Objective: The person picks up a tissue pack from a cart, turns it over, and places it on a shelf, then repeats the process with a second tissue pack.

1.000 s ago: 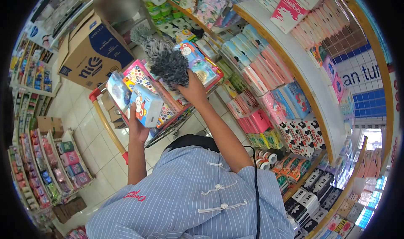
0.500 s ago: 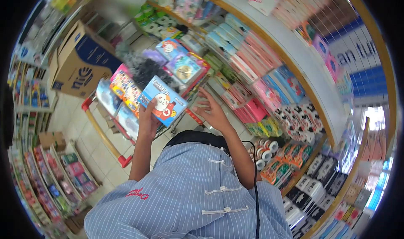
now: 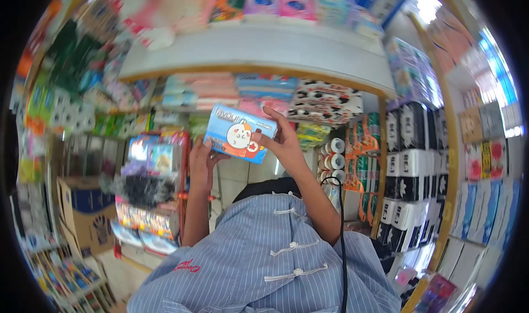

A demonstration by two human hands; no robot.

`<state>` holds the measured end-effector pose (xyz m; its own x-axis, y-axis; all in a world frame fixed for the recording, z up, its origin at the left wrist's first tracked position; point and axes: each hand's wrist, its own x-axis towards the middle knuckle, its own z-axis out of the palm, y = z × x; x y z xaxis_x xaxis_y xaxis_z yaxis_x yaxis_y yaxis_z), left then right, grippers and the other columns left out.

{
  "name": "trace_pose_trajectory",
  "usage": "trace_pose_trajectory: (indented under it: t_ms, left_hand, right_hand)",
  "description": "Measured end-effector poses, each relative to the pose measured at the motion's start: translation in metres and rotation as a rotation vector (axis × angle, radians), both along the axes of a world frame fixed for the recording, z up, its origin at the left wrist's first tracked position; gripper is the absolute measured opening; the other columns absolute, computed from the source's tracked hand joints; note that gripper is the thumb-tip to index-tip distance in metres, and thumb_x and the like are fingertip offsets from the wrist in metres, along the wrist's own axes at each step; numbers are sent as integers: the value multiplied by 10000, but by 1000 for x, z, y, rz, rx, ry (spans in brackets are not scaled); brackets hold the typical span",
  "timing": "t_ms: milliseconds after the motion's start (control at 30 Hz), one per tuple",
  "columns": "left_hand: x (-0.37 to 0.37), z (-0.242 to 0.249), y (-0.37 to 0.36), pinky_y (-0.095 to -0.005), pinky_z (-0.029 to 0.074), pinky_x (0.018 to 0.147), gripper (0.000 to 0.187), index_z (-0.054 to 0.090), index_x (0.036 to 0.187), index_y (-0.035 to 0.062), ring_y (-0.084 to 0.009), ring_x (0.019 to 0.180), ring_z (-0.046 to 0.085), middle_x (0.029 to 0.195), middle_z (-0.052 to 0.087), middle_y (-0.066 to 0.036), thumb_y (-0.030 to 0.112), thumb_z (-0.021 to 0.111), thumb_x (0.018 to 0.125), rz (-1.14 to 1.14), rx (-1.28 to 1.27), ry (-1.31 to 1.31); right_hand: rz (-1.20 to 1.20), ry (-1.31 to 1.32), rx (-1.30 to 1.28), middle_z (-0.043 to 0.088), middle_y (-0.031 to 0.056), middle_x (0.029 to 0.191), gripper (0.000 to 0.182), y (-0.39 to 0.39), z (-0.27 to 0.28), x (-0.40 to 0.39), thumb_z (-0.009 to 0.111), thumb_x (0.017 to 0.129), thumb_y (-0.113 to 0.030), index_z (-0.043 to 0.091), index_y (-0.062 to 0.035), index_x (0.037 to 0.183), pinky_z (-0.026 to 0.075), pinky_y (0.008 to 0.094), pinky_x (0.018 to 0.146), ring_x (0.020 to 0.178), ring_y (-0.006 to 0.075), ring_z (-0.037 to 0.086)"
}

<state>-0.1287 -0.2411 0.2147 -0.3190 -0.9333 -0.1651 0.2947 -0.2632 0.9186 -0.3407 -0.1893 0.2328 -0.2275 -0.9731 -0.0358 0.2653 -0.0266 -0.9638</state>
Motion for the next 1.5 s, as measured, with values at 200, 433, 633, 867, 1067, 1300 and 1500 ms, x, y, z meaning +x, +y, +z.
trace_pose_trajectory:
  t_ms: [200, 433, 633, 867, 1067, 1300, 1500]
  left_hand:
    - [-93, 2, -5, -323, 528, 793, 403, 497, 1257, -23, -160, 982, 609, 1104, 619, -88, 143, 589, 902, -253, -96, -10]
    - [-174, 15, -8, -323, 497, 861, 415, 495, 1254, -6, -151, 1075, 554, 1176, 581, -92, 115, 639, 884, -347, -153, 3]
    - [-221, 35, -9, -336, 541, 840, 371, 485, 1238, 11, -160, 998, 632, 1116, 620, -80, 195, 577, 929, -327, -85, 60]
    - [-259, 54, -20, -321, 535, 845, 393, 486, 1249, 0, -142, 978, 634, 1091, 634, -76, 259, 560, 962, -428, -44, 156]
    - [-266, 57, -19, -332, 528, 859, 436, 440, 1311, -13, -166, 989, 630, 1135, 609, -105, 259, 524, 981, -412, 4, 219]
    - [-271, 69, -21, -347, 522, 864, 500, 386, 1375, -3, -217, 982, 628, 1148, 581, -125, 290, 492, 983, -410, -4, 296]
    - [-267, 44, -12, -378, 522, 857, 487, 461, 1302, 13, -222, 953, 632, 1107, 606, -105, 342, 535, 951, -492, 0, 168]
  right_hand:
    - [-241, 36, -62, 532, 111, 1229, 740, 23, 18, -94, 762, 807, -82, 355, -29, 1423, 450, 302, 949, 1110, 177, 554]
    - [-320, 28, -52, 529, 116, 1236, 722, 44, 36, -164, 771, 811, -121, 374, -13, 1405, 460, 294, 940, 1103, 168, 560]
    - [-349, 1, -115, 523, 86, 1189, 605, 64, 50, -199, 682, 878, -92, 393, -23, 1405, 476, 299, 897, 1057, 157, 565]
    - [-318, 2, -110, 568, 97, 1201, 528, 71, 56, -234, 682, 864, -90, 468, -13, 1341, 467, 299, 905, 1028, 144, 579]
    - [-325, -55, -105, 584, 89, 1191, 480, 69, 54, -239, 686, 859, -107, 499, -19, 1292, 471, 310, 906, 1027, 150, 588]
    - [-473, -310, -104, 567, 69, 1123, 436, 58, 62, -253, 657, 880, -135, 472, -20, 1258, 542, 310, 771, 979, 147, 606]
    - [-691, -192, -195, 529, 66, 1063, 425, 10, 77, -301, 695, 847, -151, 451, -45, 1179, 560, 316, 738, 933, 165, 606]
